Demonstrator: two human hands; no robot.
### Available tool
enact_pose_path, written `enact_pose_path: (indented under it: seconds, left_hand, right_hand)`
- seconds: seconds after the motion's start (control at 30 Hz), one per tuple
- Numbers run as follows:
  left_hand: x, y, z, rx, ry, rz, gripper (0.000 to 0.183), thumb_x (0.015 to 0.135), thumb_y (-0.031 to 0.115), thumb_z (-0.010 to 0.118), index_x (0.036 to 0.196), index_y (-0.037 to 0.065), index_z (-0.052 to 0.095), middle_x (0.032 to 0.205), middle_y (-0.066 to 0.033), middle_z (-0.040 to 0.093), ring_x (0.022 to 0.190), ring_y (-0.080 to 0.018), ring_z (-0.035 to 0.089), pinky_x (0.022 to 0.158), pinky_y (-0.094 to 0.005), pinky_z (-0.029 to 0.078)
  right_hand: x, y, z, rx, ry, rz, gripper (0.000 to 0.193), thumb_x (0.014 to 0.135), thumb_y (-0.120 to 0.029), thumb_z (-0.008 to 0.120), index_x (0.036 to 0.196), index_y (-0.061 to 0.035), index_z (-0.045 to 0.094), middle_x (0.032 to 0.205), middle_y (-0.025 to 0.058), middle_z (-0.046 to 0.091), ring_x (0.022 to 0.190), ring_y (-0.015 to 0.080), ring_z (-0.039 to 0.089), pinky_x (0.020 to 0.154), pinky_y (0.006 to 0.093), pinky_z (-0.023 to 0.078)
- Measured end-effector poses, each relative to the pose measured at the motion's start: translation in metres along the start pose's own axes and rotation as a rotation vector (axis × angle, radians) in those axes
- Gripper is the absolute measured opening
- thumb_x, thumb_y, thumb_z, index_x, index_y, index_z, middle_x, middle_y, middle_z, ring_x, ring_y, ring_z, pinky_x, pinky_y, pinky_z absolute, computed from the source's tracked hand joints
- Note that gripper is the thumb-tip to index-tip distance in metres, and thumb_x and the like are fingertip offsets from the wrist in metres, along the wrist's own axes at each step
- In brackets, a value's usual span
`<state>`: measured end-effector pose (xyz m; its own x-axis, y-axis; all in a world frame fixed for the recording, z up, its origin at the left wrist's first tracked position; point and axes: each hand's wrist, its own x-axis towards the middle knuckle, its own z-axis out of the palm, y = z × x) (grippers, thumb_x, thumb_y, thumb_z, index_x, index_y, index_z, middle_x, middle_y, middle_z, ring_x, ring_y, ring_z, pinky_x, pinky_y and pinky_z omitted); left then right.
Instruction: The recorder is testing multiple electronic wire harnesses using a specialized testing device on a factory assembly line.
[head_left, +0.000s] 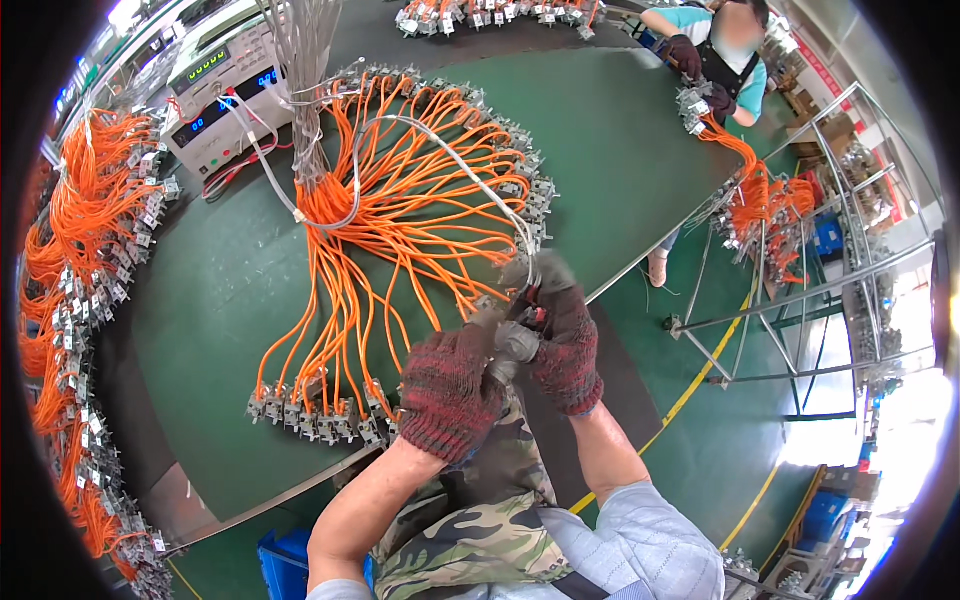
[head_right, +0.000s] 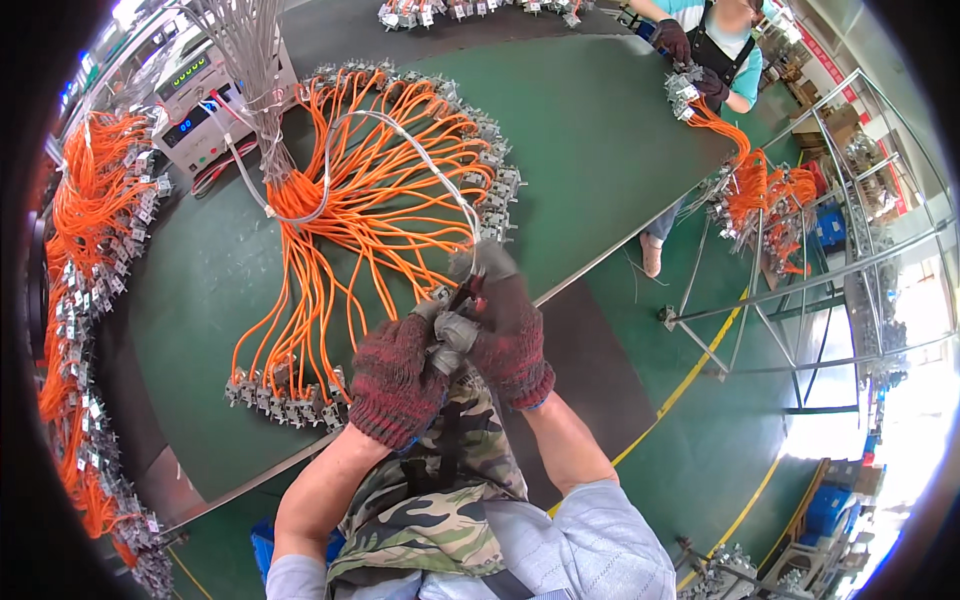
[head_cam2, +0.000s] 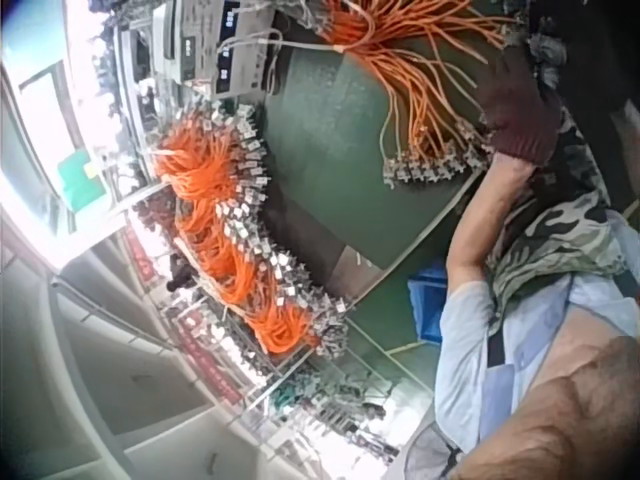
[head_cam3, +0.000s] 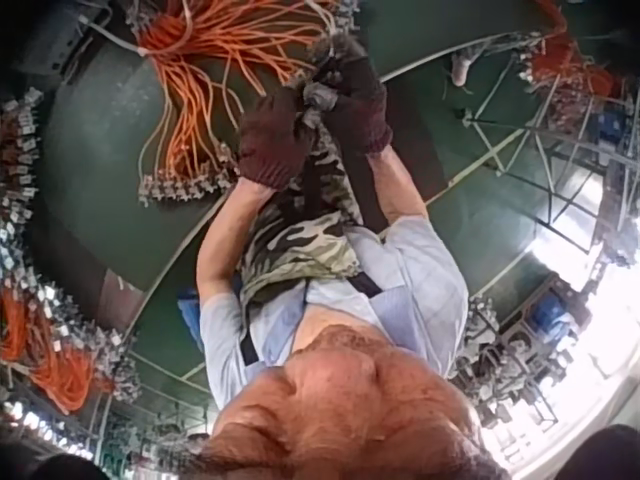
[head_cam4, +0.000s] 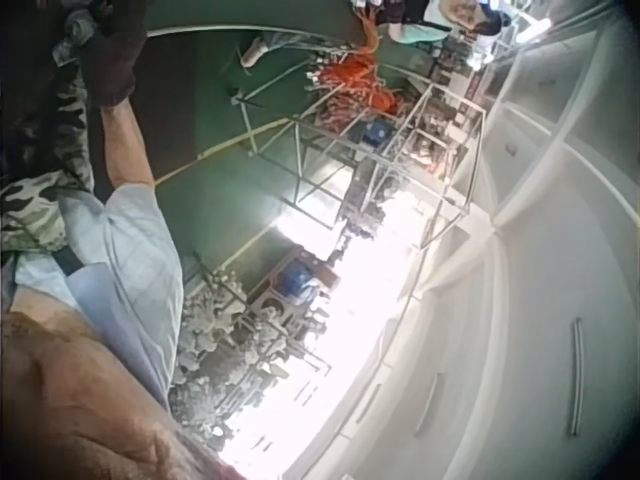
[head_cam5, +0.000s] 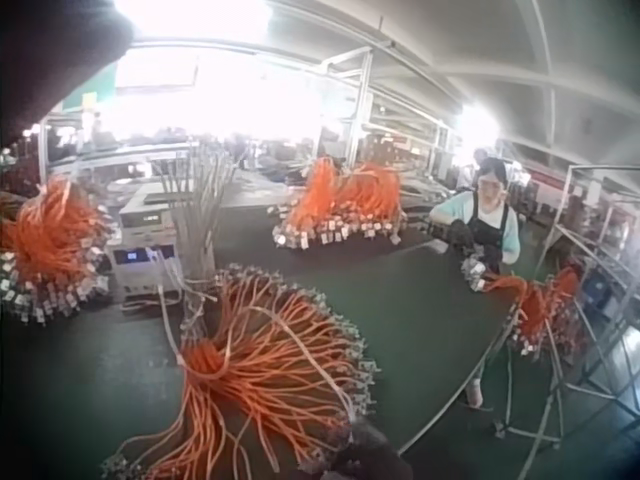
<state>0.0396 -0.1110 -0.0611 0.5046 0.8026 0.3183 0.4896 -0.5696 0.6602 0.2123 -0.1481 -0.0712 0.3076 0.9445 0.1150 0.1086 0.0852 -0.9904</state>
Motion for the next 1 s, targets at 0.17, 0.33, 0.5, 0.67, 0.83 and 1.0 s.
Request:
enact_pose_path:
  seconds: [0.17,0.33,0.5,0.67,0.83,1.0]
  left_hand:
    - [0.0,-0.013,0.01,-0.098,-0.011,0.046,0.038,0.091,0.021,0.078,0.123,0.003,0.069,0.096,-0.0162,0.073,0.091,-0.039,0.07,0.079,-0.0507,0.055]
    - [0.006,-0.018,0.015,0.023,0.017,0.113,0.034,0.092,0.018,0.076,0.122,0.005,0.07,0.096,-0.0157,0.073,0.091,-0.0383,0.07,0.079,-0.0497,0.054]
    - [0.055,-0.031,-0.028,0.173,-0.046,0.16,0.036,0.089,0.01,0.072,0.125,0.01,0.07,0.112,-0.0168,0.072,0.106,-0.0392,0.067,0.091,-0.0502,0.054]
    - [0.065,-0.062,-0.012,0.299,-0.263,0.221,0.044,0.086,0.01,0.07,0.13,0.015,0.069,0.131,-0.0151,0.067,0.122,-0.0382,0.063,0.103,-0.0525,0.05]
    - [0.062,-0.066,-0.01,0.31,-0.343,0.196,0.047,0.087,0.017,0.071,0.134,0.017,0.068,0.132,-0.014,0.065,0.127,-0.0357,0.061,0.106,-0.0531,0.046]
    - [0.065,-0.067,-0.013,0.276,-0.35,0.197,0.049,0.086,0.02,0.073,0.135,0.018,0.067,0.128,-0.0118,0.064,0.123,-0.0349,0.062,0.102,-0.0521,0.047]
  right_hand:
    - [0.003,0.019,-0.023,0.338,-0.255,0.035,0.045,0.092,-0.006,0.082,0.134,-0.0011,0.065,0.134,0.0116,0.071,0.119,0.0199,0.068,0.103,0.0391,0.058]
    - [0.011,0.004,-0.034,0.325,-0.259,0.107,0.042,0.093,-0.005,0.081,0.133,-0.0016,0.065,0.13,0.0121,0.071,0.112,0.0201,0.071,0.101,0.0379,0.059]
    - [0.031,-0.002,-0.038,0.211,0.184,0.1,0.034,0.095,-0.002,0.076,0.128,0.0008,0.067,0.109,0.0054,0.07,0.099,0.0134,0.069,0.085,0.0298,0.062]
    - [0.028,0.016,-0.024,0.035,0.345,0.091,0.027,0.093,-0.004,0.078,0.119,-0.0009,0.071,0.1,0.0008,0.07,0.09,0.0101,0.067,0.081,0.0283,0.059]
    - [0.024,0.015,-0.011,-0.266,0.416,0.048,0.026,0.09,-0.008,0.082,0.114,-0.0008,0.073,0.091,0.0019,0.074,0.083,0.0092,0.067,0.078,0.0278,0.058]
    - [0.024,0.004,-0.007,-0.493,0.316,0.016,0.033,0.088,-0.013,0.086,0.116,0.0003,0.074,0.093,0.0109,0.078,0.081,0.0135,0.073,0.075,0.0314,0.06]
